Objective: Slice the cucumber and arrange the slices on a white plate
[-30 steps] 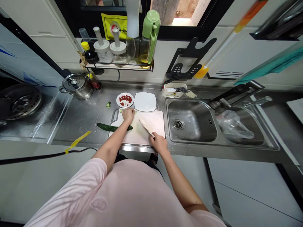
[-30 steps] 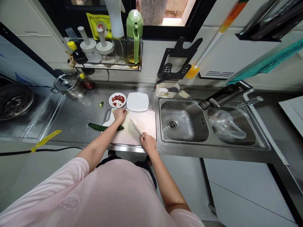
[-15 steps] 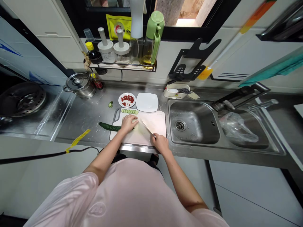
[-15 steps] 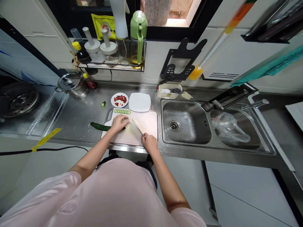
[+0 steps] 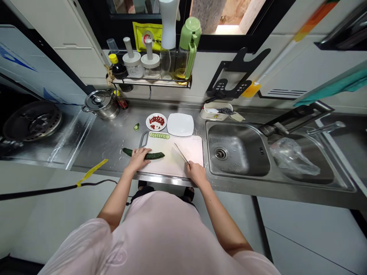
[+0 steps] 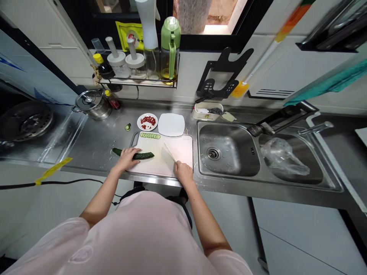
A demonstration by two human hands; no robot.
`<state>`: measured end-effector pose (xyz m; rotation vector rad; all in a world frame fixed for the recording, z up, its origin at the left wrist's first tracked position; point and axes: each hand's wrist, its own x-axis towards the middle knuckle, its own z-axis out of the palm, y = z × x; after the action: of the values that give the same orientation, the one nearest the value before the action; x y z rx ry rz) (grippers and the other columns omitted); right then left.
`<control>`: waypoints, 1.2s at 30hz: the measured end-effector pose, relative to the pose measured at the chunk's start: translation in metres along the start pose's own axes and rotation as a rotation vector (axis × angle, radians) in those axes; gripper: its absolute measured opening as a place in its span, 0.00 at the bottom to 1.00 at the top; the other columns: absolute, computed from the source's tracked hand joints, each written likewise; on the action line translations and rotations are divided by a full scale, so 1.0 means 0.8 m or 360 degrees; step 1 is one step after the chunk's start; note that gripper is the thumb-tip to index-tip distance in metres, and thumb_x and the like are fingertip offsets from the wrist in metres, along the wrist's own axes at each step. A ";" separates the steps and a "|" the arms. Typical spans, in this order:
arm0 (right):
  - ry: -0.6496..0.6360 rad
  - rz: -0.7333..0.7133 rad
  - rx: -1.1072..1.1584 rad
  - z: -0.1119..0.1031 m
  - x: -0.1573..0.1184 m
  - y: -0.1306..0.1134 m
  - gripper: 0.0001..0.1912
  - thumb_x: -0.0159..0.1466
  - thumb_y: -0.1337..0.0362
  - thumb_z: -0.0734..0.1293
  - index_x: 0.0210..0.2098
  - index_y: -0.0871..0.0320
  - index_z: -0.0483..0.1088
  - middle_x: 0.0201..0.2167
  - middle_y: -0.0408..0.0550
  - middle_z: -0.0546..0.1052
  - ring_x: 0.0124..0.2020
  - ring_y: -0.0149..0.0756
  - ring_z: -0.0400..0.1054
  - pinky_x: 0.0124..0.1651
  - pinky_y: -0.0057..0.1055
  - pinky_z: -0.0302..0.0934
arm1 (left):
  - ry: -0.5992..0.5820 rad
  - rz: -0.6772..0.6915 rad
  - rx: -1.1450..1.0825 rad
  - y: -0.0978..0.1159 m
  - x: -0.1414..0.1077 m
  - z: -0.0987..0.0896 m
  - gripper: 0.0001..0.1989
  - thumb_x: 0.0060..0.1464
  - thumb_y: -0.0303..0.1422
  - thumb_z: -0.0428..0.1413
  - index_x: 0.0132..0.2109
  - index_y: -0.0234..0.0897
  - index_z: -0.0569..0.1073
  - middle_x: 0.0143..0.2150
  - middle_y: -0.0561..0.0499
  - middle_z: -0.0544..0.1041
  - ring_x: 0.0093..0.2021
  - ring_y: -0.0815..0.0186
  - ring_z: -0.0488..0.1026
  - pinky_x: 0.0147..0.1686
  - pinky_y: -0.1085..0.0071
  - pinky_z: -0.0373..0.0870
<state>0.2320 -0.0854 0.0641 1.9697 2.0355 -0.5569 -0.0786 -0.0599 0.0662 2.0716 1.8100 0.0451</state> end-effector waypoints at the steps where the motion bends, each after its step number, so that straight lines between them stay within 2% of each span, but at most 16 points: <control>1: 0.0004 0.0002 -0.0004 0.001 0.000 0.000 0.23 0.69 0.55 0.48 0.47 0.56 0.69 0.38 0.55 0.76 0.40 0.41 0.71 0.40 0.32 0.57 | 0.0001 0.0002 0.0009 -0.003 -0.001 0.002 0.29 0.48 0.36 0.58 0.58 0.54 0.63 0.56 0.50 0.68 0.58 0.55 0.61 0.63 0.54 0.41; 6: 0.0008 0.0007 -0.0020 0.003 0.002 -0.001 0.23 0.69 0.55 0.48 0.47 0.56 0.69 0.38 0.55 0.76 0.40 0.41 0.72 0.39 0.32 0.58 | 0.0000 0.0033 0.0036 -0.008 -0.004 0.006 0.25 0.49 0.32 0.55 0.55 0.55 0.66 0.52 0.52 0.71 0.55 0.56 0.63 0.64 0.53 0.37; 13: -0.0015 0.0022 -0.0003 -0.001 -0.001 -0.003 0.23 0.69 0.55 0.47 0.47 0.57 0.69 0.39 0.55 0.76 0.41 0.41 0.71 0.40 0.31 0.58 | -0.0008 0.0010 0.0034 -0.006 -0.006 0.005 0.23 0.50 0.32 0.55 0.53 0.55 0.68 0.50 0.52 0.72 0.55 0.56 0.64 0.64 0.52 0.36; 18: -0.0034 0.0055 0.0017 -0.002 -0.001 -0.004 0.23 0.69 0.56 0.48 0.48 0.57 0.69 0.40 0.55 0.76 0.42 0.41 0.71 0.43 0.32 0.57 | 0.0117 -0.0038 0.0017 -0.017 -0.011 0.009 0.21 0.52 0.35 0.54 0.54 0.52 0.68 0.50 0.51 0.73 0.53 0.57 0.65 0.63 0.49 0.34; 27: -0.0051 0.0050 0.0022 0.000 0.002 -0.005 0.23 0.69 0.55 0.47 0.48 0.56 0.69 0.40 0.56 0.76 0.43 0.41 0.70 0.43 0.32 0.57 | 0.0355 -0.0614 0.0054 -0.031 -0.010 0.010 0.22 0.54 0.38 0.53 0.56 0.48 0.67 0.51 0.45 0.72 0.53 0.53 0.65 0.61 0.45 0.39; 36: -0.0060 0.0072 -0.0004 -0.001 0.001 -0.007 0.21 0.69 0.56 0.49 0.48 0.56 0.69 0.40 0.55 0.76 0.43 0.40 0.71 0.44 0.31 0.58 | 0.0508 -0.1046 0.0039 -0.049 0.004 0.010 0.21 0.54 0.40 0.53 0.56 0.48 0.66 0.52 0.45 0.71 0.54 0.53 0.64 0.59 0.45 0.45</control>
<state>0.2266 -0.0846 0.0651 1.9831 1.9633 -0.5766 -0.1129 -0.0552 0.0465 1.4457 2.6087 0.1803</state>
